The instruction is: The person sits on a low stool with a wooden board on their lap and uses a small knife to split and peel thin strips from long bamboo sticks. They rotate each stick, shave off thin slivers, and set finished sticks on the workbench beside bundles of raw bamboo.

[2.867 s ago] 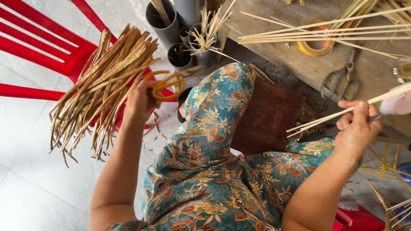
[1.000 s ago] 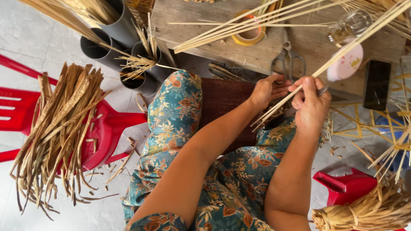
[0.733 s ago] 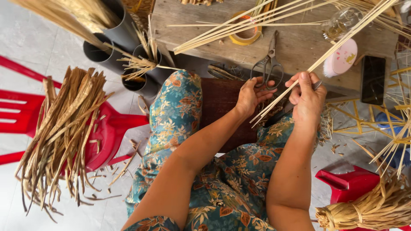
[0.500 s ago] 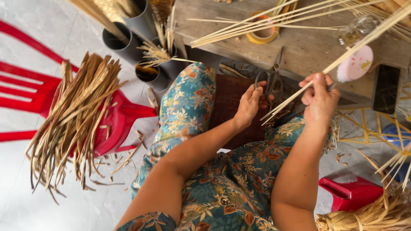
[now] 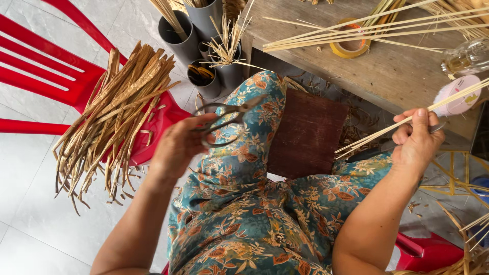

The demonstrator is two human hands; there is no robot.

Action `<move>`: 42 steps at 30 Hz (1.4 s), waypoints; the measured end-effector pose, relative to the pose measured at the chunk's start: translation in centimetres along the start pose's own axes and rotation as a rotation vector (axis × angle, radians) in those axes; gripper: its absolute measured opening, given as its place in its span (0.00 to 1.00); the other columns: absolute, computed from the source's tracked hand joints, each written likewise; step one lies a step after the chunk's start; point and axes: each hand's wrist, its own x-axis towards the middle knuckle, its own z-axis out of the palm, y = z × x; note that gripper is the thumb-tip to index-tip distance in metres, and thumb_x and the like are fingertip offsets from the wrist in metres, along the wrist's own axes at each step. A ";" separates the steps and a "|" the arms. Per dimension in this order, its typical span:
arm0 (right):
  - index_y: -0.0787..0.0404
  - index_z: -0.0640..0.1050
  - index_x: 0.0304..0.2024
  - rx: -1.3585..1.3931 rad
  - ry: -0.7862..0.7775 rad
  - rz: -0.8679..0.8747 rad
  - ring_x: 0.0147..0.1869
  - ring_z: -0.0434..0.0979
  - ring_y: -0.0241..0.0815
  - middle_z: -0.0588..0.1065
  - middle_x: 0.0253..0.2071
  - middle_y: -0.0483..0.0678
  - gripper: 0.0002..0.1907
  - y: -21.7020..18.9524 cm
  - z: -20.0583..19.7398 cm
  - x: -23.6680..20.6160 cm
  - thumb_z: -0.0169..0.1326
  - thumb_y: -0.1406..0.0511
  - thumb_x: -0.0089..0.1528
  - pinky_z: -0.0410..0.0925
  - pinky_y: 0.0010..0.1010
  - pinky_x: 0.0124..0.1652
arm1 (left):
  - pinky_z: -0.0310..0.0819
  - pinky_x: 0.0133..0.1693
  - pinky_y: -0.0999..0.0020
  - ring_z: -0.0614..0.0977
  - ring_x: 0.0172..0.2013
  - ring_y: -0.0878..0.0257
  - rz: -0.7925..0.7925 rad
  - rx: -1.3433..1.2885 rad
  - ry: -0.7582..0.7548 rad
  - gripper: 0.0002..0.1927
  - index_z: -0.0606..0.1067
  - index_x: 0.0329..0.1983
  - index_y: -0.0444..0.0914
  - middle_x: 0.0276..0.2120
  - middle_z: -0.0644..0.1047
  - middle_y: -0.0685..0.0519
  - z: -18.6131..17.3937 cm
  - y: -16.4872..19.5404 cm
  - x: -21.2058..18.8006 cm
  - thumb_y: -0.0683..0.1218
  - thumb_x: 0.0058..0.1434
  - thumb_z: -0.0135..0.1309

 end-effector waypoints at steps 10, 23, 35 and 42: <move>0.63 0.73 0.40 -0.045 -0.023 0.031 0.22 0.58 0.30 0.76 0.36 0.54 0.13 0.8 1.8 -0.1 0.52 0.63 0.79 0.51 0.23 0.23 | 0.78 0.33 0.64 0.81 0.30 0.59 0.178 0.061 0.288 0.19 0.75 0.54 0.30 0.34 0.81 0.44 -11.9 0.7 7.2 0.49 0.71 0.45; 0.64 0.75 0.41 -0.066 -0.025 0.066 0.22 0.58 0.29 0.76 0.36 0.53 0.13 1.3 2.3 0.2 0.52 0.63 0.78 0.51 0.22 0.24 | 0.83 0.36 0.59 0.83 0.31 0.53 -0.008 -0.202 0.490 0.18 0.73 0.43 0.32 0.34 0.82 0.41 -14.7 -2.9 24.3 0.52 0.62 0.55; 0.64 0.76 0.39 -0.082 -0.051 0.068 0.22 0.58 0.28 0.77 0.35 0.55 0.12 1.1 3.5 0.3 0.53 0.64 0.77 0.52 0.21 0.24 | 0.77 0.41 0.55 0.84 0.39 0.44 0.318 1.005 0.555 0.60 0.52 0.70 0.35 0.37 0.82 0.41 -1.1 -8.4 27.1 0.58 0.42 0.75; 0.65 0.76 0.39 -0.092 -0.045 0.070 0.21 0.58 0.28 0.77 0.35 0.55 0.12 1.1 3.3 0.7 0.53 0.64 0.75 0.51 0.21 0.23 | 0.75 0.44 0.46 0.82 0.44 0.39 0.389 1.000 0.701 0.19 0.80 0.50 0.46 0.42 0.82 0.41 0.5 -5.4 31.6 0.60 0.65 0.55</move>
